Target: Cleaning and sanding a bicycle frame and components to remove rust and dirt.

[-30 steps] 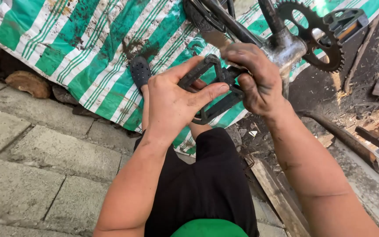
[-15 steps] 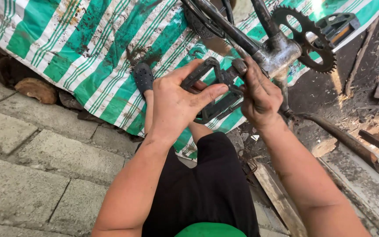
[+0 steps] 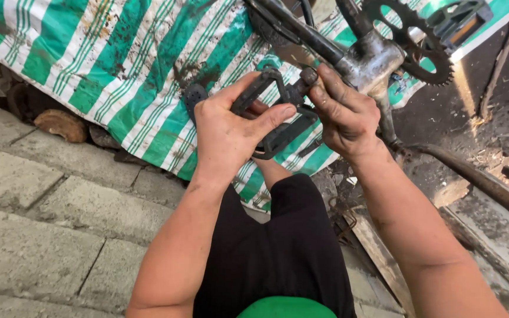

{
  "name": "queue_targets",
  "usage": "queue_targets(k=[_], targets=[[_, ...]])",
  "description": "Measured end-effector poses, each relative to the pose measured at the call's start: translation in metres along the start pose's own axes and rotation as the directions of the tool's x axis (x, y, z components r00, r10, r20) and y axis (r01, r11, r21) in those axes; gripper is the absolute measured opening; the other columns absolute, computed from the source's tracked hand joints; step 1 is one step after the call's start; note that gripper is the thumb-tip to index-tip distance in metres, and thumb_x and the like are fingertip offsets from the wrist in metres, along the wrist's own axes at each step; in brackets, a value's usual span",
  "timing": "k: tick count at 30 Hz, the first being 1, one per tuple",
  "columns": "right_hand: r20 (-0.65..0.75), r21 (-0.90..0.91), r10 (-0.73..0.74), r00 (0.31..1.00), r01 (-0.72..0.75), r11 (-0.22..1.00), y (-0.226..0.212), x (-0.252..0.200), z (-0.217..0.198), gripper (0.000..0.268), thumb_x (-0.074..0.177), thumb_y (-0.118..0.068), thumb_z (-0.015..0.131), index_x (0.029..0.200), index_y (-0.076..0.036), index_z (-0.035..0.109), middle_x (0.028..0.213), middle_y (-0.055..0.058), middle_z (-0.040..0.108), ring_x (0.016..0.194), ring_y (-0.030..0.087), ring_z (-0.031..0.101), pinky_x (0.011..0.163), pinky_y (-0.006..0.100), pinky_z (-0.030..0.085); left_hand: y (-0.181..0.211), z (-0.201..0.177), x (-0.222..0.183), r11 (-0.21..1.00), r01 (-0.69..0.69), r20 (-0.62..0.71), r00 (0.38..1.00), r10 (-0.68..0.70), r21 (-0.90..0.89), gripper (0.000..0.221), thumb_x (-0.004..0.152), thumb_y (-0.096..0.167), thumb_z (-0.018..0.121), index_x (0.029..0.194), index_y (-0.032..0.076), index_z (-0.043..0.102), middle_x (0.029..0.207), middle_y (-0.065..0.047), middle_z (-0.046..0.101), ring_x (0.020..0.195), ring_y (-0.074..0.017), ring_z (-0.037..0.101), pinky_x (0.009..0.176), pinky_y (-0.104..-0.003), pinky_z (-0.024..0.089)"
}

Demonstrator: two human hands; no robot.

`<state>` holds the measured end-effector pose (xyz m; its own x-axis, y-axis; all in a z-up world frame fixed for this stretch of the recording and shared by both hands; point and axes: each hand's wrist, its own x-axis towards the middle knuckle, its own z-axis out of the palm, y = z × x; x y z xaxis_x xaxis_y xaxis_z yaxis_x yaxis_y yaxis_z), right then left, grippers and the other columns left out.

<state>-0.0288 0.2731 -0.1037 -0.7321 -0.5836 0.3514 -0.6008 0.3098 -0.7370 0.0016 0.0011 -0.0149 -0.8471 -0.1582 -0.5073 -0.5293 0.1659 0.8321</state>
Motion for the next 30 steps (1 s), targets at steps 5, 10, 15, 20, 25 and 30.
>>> queue_targets(k=[5, 10, 15, 20, 25, 30], targets=[[0.061, 0.084, -0.074, 0.995, 0.069, 0.994, -0.012, 0.064, -0.011, 0.028, 0.121, 0.007, 0.067, 0.147, -0.004, 0.070, 0.150, 0.028, 0.070, 0.135, 0.042, 0.078, 0.105, 0.042, 0.075, 0.001, 0.001, -0.003, 0.995, -0.099, -0.045, 0.994, 0.098, -0.031, 0.070, 0.086, 0.035, 0.095, 0.143, 0.003, 0.070, 0.117, -0.011, 0.084, 0.112, -0.0205, 0.083, 0.100, -0.039, 0.074], [0.306, -0.055, 0.099, 0.947, -0.086, 0.995, -0.054, 0.115, -0.032, 0.021, 0.118, 0.006, 0.068, 0.137, 0.007, 0.078, 0.149, 0.024, 0.075, 0.131, 0.041, 0.080, 0.098, 0.048, 0.070, 0.002, 0.000, 0.004, 0.991, -0.093, -0.054, 0.995, 0.088, -0.097, 0.047, 0.088, 0.032, 0.097, 0.126, 0.010, 0.082, 0.086, 0.001, 0.081, 0.085, -0.0053, 0.076, 0.084, -0.027, 0.068], [0.017, 0.047, 0.147, 0.989, -0.148, 0.988, -0.062, 0.063, -0.010, 0.035, 0.117, 0.019, 0.060, 0.149, 0.007, 0.066, 0.157, 0.034, 0.060, 0.150, 0.047, 0.065, 0.133, 0.053, 0.058, 0.001, 0.002, 0.000, 0.998, -0.029, -0.089, 0.996, 0.023, -0.063, 0.066, 0.082, 0.034, 0.099, 0.136, 0.004, 0.077, 0.105, -0.005, 0.087, 0.104, -0.0083, 0.079, 0.096, -0.029, 0.071], [0.313, -0.169, 0.207, 0.927, -0.160, 0.973, -0.075, 0.127, -0.038, 0.023, 0.118, -0.001, 0.065, 0.134, 0.003, 0.080, 0.143, 0.019, 0.079, 0.127, 0.036, 0.080, 0.102, 0.048, 0.066, 0.001, 0.004, -0.003, 0.992, -0.110, -0.086, 0.991, 0.105, -0.054, 0.064, 0.087, 0.027, 0.098, 0.140, 0.001, 0.073, 0.089, -0.004, 0.083, 0.090, -0.0078, 0.079, 0.087, -0.030, 0.073], [0.420, -0.176, 0.395, 0.817, -0.354, 0.918, -0.076, 0.141, -0.035, 0.024, 0.117, -0.010, 0.061, 0.125, 0.002, 0.080, 0.121, 0.019, 0.082, 0.102, 0.035, 0.081, 0.080, 0.049, 0.065, 0.001, 0.003, -0.003, 0.993, -0.120, -0.093, 0.989, 0.118, -0.020, 0.056, 0.087, 0.036, 0.097, 0.132, 0.007, 0.080, 0.083, 0.000, 0.081, 0.083, -0.0076, 0.077, 0.084, -0.030, 0.068], [0.007, 0.159, 0.191, 0.982, -0.189, 0.969, -0.049, 0.049, -0.003, 0.029, 0.124, 0.001, 0.060, 0.152, -0.002, 0.065, 0.164, 0.025, 0.054, 0.159, 0.048, 0.055, 0.141, 0.061, 0.059, 0.000, 0.005, -0.007, 0.991, -0.096, -0.074, 0.993, 0.089, -0.093, 0.053, 0.088, 0.034, 0.096, 0.131, 0.007, 0.081, 0.086, -0.001, 0.079, 0.084, -0.0083, 0.074, 0.082, -0.031, 0.069]])
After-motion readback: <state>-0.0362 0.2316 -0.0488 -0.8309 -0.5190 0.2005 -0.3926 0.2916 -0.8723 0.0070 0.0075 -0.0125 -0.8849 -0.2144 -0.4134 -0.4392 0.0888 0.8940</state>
